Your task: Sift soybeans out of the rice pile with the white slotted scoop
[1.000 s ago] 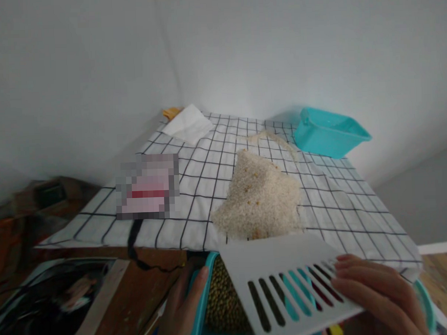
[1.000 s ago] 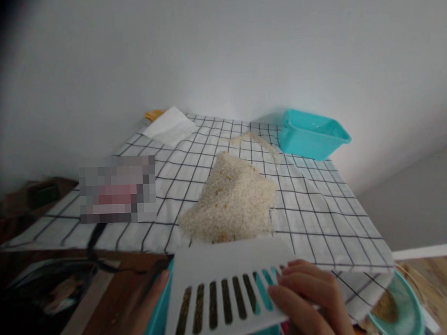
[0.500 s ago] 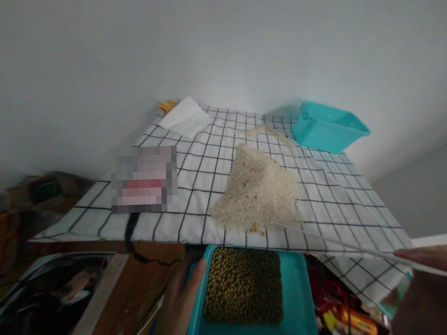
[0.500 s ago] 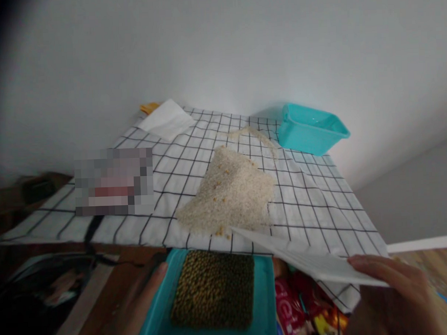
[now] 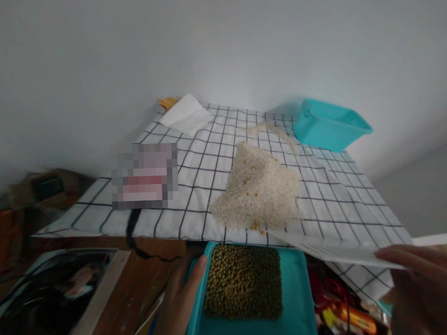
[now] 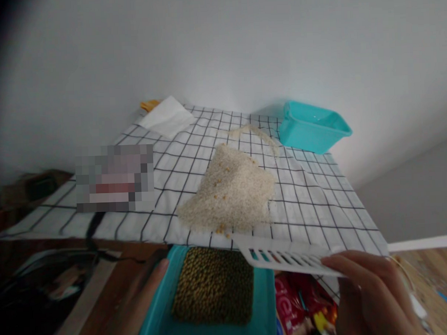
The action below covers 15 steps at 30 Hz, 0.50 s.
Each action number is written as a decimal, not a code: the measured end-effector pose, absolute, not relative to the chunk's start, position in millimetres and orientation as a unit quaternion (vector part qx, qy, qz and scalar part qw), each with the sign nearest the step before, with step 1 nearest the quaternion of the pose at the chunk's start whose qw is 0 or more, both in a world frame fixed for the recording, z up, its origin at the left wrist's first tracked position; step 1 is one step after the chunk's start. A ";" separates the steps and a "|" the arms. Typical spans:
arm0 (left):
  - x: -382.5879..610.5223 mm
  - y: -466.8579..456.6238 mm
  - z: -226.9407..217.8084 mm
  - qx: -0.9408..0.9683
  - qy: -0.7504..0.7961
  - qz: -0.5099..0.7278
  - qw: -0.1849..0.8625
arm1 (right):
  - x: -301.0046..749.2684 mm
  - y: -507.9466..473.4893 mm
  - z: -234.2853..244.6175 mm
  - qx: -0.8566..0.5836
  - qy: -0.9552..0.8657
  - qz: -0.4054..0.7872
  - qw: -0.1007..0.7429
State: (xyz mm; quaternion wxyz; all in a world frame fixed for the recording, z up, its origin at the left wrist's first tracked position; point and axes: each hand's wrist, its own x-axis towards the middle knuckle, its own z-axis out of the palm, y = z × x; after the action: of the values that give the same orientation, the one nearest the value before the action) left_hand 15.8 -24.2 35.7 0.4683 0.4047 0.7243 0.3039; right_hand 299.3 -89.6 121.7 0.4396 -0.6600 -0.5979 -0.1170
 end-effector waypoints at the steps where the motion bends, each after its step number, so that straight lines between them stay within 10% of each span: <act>1: 16.5 -23.9 37.5 0.409 0.720 0.300 0.473 | 302.2 -90.2 121.6 -0.650 -0.613 -0.119 0.433; 15: 17.6 -23.8 33.2 0.396 0.745 0.253 0.473 | 302.7 -88.5 123.6 -0.620 -0.646 -0.139 0.423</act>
State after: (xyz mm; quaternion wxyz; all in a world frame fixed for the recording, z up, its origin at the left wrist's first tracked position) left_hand 17.6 -23.8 33.2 0.4728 0.3963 0.7452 0.2532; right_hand 302.7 -88.5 123.6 0.4233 -0.6197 -0.6461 -0.1395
